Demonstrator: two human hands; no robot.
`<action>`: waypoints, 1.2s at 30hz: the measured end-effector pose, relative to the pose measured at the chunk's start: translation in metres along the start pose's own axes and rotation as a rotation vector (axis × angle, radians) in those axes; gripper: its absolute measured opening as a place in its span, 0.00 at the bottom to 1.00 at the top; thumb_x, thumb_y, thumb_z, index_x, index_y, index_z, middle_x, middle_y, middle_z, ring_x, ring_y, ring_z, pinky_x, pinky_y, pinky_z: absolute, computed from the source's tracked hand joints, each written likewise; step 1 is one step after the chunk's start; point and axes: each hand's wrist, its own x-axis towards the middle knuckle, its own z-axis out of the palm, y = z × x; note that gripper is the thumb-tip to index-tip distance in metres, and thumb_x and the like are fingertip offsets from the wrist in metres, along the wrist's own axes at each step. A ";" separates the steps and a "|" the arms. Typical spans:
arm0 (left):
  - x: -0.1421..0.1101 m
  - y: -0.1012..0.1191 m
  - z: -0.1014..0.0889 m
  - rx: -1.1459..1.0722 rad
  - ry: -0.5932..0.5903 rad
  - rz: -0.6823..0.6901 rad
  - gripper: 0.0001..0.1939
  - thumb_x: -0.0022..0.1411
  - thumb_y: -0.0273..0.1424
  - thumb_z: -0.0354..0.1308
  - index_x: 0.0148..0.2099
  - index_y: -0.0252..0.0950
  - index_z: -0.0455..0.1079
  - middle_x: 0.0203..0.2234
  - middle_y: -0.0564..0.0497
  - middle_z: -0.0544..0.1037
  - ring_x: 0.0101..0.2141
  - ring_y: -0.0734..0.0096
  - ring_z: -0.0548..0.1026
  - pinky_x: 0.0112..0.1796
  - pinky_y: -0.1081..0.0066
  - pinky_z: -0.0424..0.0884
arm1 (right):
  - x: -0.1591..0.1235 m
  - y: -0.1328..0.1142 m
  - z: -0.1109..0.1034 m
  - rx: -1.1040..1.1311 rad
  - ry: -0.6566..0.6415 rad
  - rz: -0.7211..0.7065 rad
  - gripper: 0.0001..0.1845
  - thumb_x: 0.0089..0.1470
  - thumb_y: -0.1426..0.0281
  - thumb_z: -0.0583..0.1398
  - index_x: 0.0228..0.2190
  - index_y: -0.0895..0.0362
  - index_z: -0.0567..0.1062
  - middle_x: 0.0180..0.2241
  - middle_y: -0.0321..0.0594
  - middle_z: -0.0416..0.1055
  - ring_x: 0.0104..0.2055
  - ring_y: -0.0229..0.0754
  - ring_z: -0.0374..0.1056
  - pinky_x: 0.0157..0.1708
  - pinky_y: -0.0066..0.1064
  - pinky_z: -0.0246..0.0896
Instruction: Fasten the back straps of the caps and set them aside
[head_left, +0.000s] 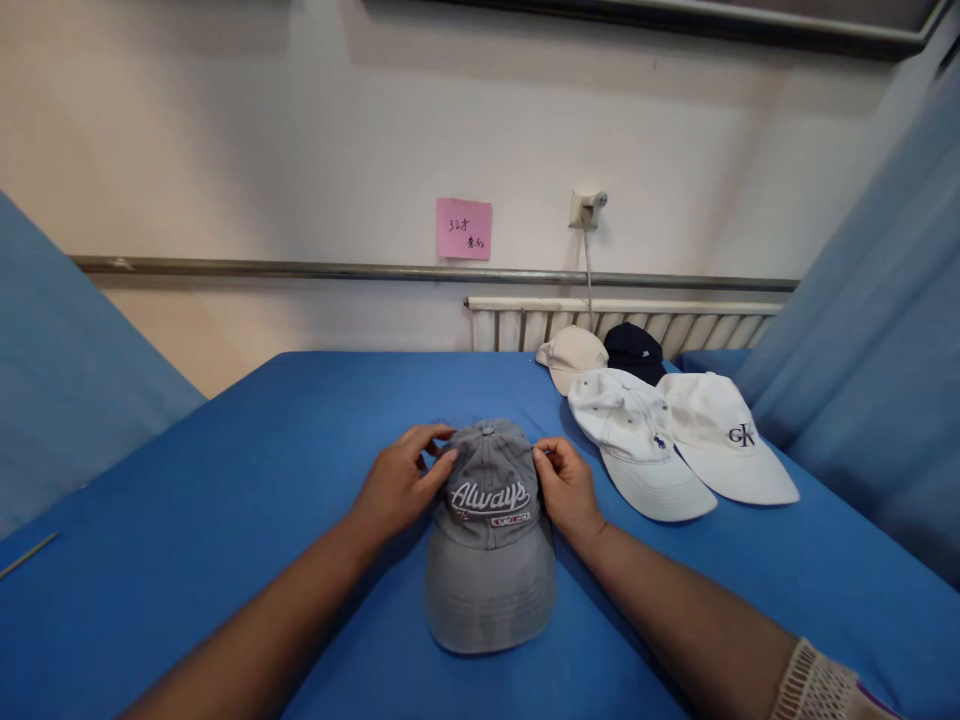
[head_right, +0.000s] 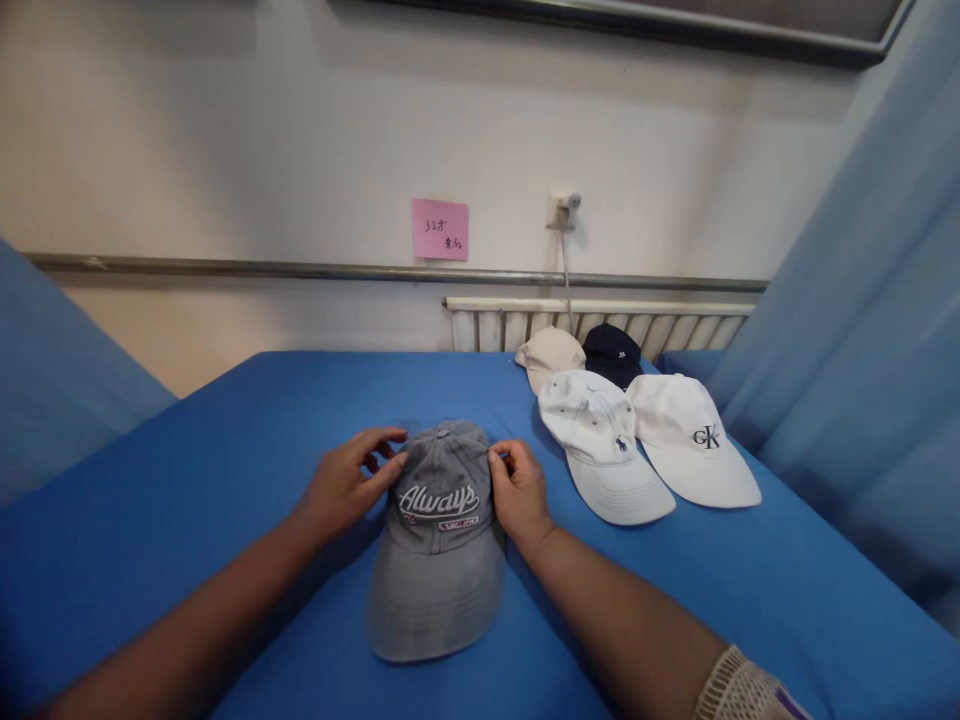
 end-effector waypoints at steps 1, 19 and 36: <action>0.009 0.008 -0.003 0.028 -0.040 0.026 0.21 0.62 0.42 0.52 0.52 0.37 0.70 0.42 0.46 0.78 0.36 0.64 0.75 0.37 0.68 0.70 | 0.000 -0.001 0.000 0.000 -0.003 -0.001 0.10 0.56 0.63 0.57 0.33 0.57 0.73 0.27 0.36 0.71 0.28 0.38 0.66 0.29 0.28 0.60; 0.117 0.080 -0.013 0.410 -0.536 0.018 0.09 0.49 0.28 0.54 0.33 0.35 0.75 0.24 0.52 0.78 0.27 0.71 0.72 0.27 0.74 0.61 | -0.021 -0.047 -0.023 -0.050 -0.015 -0.413 0.11 0.54 0.77 0.53 0.40 0.56 0.69 0.41 0.44 0.67 0.40 0.42 0.67 0.40 0.35 0.65; 0.128 0.071 -0.007 0.437 -0.754 0.038 0.13 0.43 0.26 0.56 0.34 0.37 0.75 0.28 0.54 0.80 0.30 0.69 0.74 0.28 0.75 0.64 | -0.040 -0.068 -0.036 -0.056 -0.498 -0.618 0.17 0.48 0.79 0.52 0.40 0.54 0.69 0.41 0.43 0.73 0.42 0.41 0.71 0.41 0.31 0.69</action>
